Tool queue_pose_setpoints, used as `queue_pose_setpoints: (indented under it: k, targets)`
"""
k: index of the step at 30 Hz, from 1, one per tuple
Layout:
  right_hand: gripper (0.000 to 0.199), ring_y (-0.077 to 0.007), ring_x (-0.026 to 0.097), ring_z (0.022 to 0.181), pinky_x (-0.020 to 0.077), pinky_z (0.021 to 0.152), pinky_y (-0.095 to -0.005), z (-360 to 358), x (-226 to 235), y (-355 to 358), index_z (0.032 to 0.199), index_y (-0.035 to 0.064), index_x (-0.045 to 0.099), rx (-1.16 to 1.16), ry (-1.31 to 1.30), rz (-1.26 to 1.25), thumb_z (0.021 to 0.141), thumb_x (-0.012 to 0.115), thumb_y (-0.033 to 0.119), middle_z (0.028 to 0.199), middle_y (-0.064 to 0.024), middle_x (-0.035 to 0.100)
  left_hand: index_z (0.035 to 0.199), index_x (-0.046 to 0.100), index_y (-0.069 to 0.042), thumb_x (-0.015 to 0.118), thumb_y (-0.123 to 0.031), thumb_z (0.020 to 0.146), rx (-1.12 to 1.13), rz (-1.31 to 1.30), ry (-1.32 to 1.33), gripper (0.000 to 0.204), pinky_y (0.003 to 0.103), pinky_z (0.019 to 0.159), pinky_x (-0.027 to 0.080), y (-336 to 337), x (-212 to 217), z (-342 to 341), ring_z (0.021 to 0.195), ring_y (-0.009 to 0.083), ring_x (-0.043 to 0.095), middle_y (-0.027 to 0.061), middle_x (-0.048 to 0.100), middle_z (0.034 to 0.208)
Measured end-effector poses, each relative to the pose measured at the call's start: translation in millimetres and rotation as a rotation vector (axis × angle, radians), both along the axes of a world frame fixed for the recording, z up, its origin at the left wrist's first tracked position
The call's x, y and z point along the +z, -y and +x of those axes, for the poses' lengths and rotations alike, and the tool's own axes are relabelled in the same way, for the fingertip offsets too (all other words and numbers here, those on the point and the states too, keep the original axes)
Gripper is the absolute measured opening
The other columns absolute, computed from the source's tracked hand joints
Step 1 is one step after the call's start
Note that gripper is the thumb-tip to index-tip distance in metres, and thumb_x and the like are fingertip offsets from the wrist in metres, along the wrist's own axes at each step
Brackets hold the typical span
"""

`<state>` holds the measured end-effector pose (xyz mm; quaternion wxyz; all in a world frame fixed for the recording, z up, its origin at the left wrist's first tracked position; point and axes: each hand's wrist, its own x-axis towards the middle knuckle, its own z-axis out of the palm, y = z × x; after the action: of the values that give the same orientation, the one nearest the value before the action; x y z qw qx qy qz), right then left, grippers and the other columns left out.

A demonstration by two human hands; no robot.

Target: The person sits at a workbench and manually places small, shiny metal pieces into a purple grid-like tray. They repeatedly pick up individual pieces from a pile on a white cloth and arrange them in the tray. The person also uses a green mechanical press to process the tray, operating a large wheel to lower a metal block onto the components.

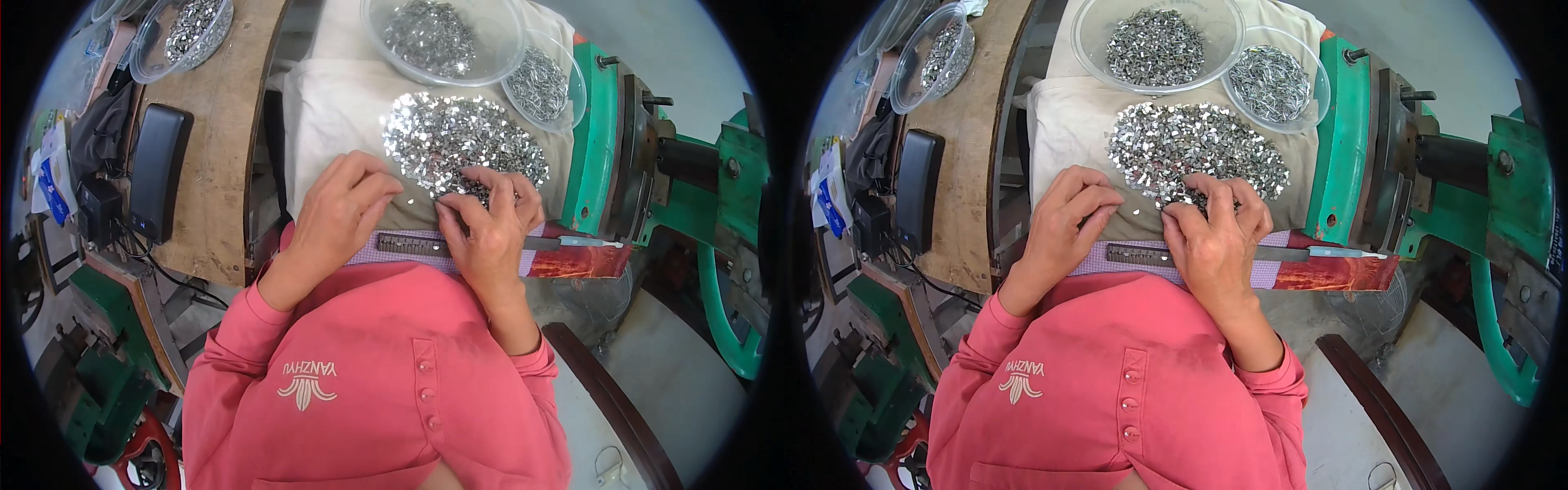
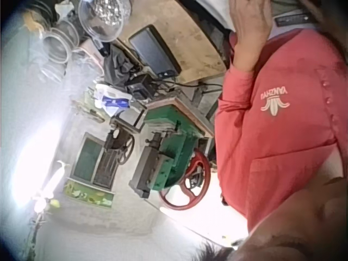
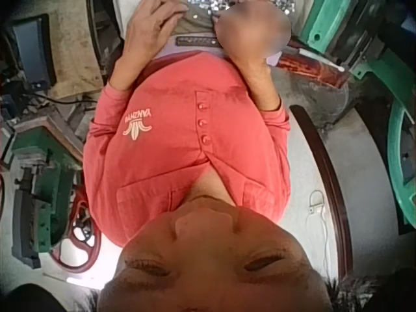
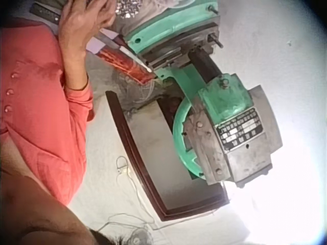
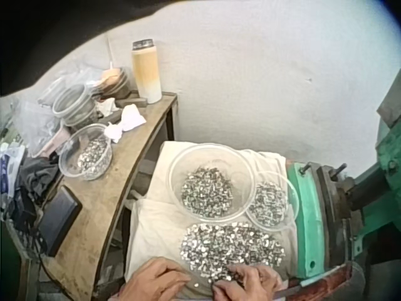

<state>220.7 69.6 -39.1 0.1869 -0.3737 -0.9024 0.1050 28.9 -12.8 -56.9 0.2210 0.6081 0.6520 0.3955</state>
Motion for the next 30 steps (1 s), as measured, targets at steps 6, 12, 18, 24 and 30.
queue_pose_setpoints:
  k: [6, 12, 18, 24, 30]
  targets:
    - [0.013, -0.0258, 0.045, 0.117, 0.0269, 0.097, -0.042, 0.9, 1.4, -1.4, 0.078, 0.0172, 0.073, -0.02, -0.038, -0.031, 0.068, 0.081, 0.016, 0.114, 0.0033, 0.063, 0.093, 0.07, -0.006, 0.073, 0.0, 0.074, -0.168, 0.024, -0.125, 0.021, 0.035, 0.074, 0.048, -7.3, -0.3, -0.1, 0.087, 0.0255, 0.058, 0.0071, 0.058, 0.097]
    - [0.016, -0.0266, 0.045, 0.112, 0.029, 0.095, -0.0401, 33.7, 1.4, 12.1, 0.077, 0.0194, 0.073, 0.021, -0.107, -0.061, 0.066, 0.083, 0.015, 0.111, 0.0044, 0.064, 0.086, 0.067, -0.004, 0.075, -0.003, 0.073, -0.142, -0.046, -0.106, 0.015, 0.036, 0.073, 0.048, -10.6, 3.1, 1.3, 0.088, 0.0263, 0.058, 0.0077, 0.057, 0.097]
    - [0.017, -0.0281, 0.045, 0.11, 0.0301, 0.095, -0.0388, 45.5, 1.2, 27.9, 0.082, 0.0204, 0.076, 0.07, -0.085, -0.097, 0.067, 0.084, 0.017, 0.111, 0.0037, 0.064, 0.085, 0.065, -0.003, 0.075, -0.003, 0.073, -0.137, -0.047, -0.071, 0.016, 0.038, 0.075, 0.048, -8.7, 2.2, 0.3, 0.091, 0.0288, 0.058, 0.009, 0.057, 0.098]
    - [0.02, -0.0274, 0.046, 0.11, 0.03, 0.094, -0.0401, 35.0, -4.7, 7.5, 0.086, 0.0208, 0.076, -0.019, -0.053, -0.013, 0.068, 0.083, 0.014, 0.111, 0.003, 0.064, 0.084, 0.063, -0.002, 0.075, -0.002, 0.073, -0.126, -0.06, -0.094, 0.016, 0.038, 0.077, 0.047, -6.4, 5.7, 1.5, 0.092, 0.0297, 0.057, 0.0097, 0.057, 0.099]
    - [0.015, -0.0248, 0.047, 0.113, 0.0296, 0.094, -0.0409, 24.6, 1.9, -7.3, 0.084, 0.0207, 0.075, 0.076, 0.017, 0.043, 0.071, 0.08, 0.016, 0.112, 0.0044, 0.063, 0.085, 0.062, -0.002, 0.074, -0.001, 0.073, -0.098, -0.021, -0.142, 0.017, 0.039, 0.075, 0.047, -3.9, 3.6, 5.4, 0.089, 0.0295, 0.057, 0.0099, 0.057, 0.1]
